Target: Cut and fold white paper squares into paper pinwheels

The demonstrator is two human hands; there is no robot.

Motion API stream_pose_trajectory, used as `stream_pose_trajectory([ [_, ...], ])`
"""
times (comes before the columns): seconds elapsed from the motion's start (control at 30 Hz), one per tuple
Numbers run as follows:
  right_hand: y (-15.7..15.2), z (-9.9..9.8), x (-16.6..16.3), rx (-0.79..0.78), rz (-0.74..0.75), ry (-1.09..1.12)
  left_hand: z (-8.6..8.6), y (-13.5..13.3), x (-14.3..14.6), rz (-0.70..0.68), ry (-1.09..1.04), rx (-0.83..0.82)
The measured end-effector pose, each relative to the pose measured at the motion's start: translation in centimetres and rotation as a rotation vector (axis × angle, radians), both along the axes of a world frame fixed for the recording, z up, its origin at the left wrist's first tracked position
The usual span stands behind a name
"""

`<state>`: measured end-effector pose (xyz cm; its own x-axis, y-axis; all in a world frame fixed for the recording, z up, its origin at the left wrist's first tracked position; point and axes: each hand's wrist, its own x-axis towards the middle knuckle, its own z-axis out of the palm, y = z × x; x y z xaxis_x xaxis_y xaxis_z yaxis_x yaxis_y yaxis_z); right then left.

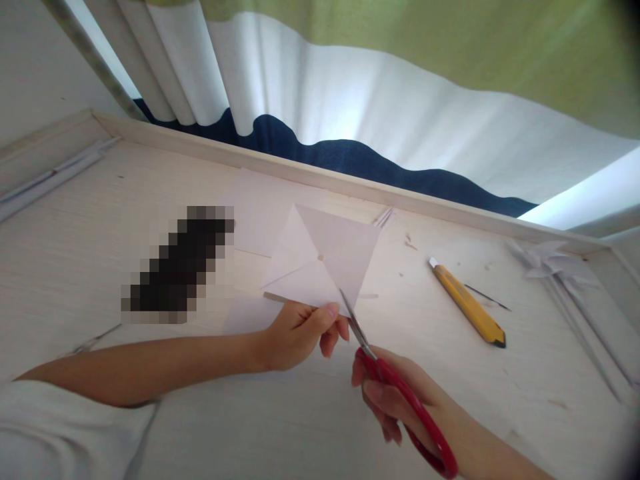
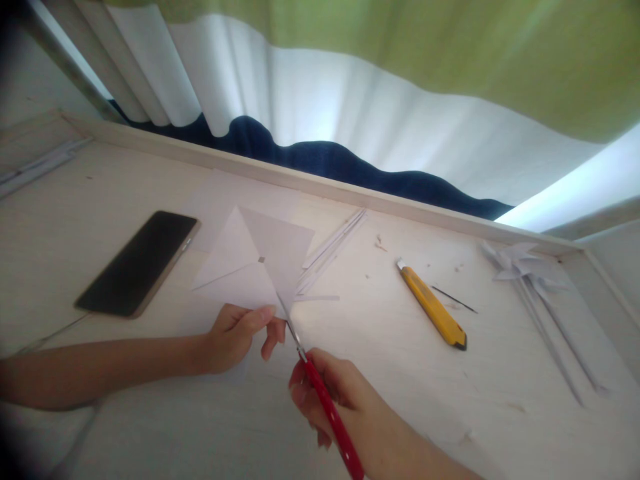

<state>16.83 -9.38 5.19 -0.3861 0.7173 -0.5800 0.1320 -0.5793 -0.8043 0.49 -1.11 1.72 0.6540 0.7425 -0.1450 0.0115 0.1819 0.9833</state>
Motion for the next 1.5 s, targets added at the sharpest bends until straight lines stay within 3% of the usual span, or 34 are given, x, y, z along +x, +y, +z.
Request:
stream_pose_trajectory([
  [1.13, 0.3, 0.69, -0.8, -0.03, 0.097, -0.121, -0.21, -0.16, -0.08, -0.011, -0.028, -0.028],
  [1.5, 0.11, 0.11, -0.65, -0.032, 0.058, -0.122, 0.0, -0.08, -0.13, -0.017, -0.013, -0.02],
])
